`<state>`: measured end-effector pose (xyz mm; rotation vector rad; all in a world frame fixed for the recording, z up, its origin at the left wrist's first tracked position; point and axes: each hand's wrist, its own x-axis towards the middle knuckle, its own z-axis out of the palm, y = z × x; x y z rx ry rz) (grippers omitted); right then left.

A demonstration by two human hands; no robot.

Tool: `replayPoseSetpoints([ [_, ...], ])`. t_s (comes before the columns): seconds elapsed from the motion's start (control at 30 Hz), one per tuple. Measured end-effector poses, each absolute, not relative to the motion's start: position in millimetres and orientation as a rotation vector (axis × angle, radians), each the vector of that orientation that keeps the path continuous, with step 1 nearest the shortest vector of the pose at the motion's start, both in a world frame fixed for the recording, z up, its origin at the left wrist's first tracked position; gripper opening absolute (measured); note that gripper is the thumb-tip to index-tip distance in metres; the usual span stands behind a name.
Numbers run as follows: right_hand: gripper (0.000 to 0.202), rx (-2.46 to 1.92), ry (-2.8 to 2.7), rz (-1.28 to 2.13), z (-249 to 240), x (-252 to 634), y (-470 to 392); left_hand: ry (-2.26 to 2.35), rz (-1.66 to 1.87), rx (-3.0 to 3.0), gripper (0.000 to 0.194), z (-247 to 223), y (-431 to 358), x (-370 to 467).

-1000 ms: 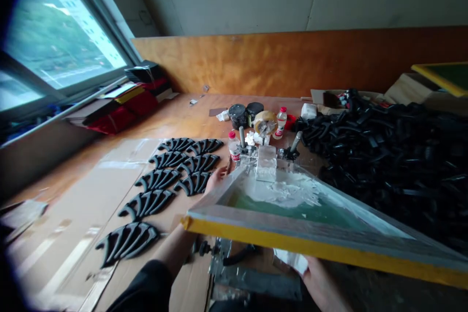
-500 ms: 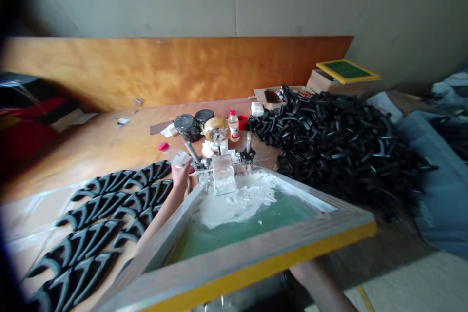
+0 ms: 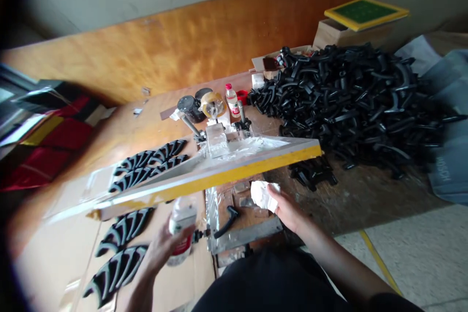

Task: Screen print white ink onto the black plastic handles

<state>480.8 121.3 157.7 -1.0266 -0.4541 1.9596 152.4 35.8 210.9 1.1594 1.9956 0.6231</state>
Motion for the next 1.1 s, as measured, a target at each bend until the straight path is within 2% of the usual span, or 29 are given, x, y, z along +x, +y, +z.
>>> replayPoseSetpoints([
  [0.13,0.037,-1.016,-0.504,2.012,156,484,118,1.936,0.116,1.55,0.054,210,20,207],
  [0.3,0.04,-1.004,-0.567,2.053,150,488,112,1.957,-0.221,1.836,0.051,213,33,251],
  [0.47,0.046,-0.985,-0.578,2.051,149,494,109,1.939,-0.28,2.013,0.041,225,43,264],
  [1.1,0.046,-0.913,-0.443,2.07,135,508,103,1.974,-0.369,2.067,0.042,236,31,271],
])
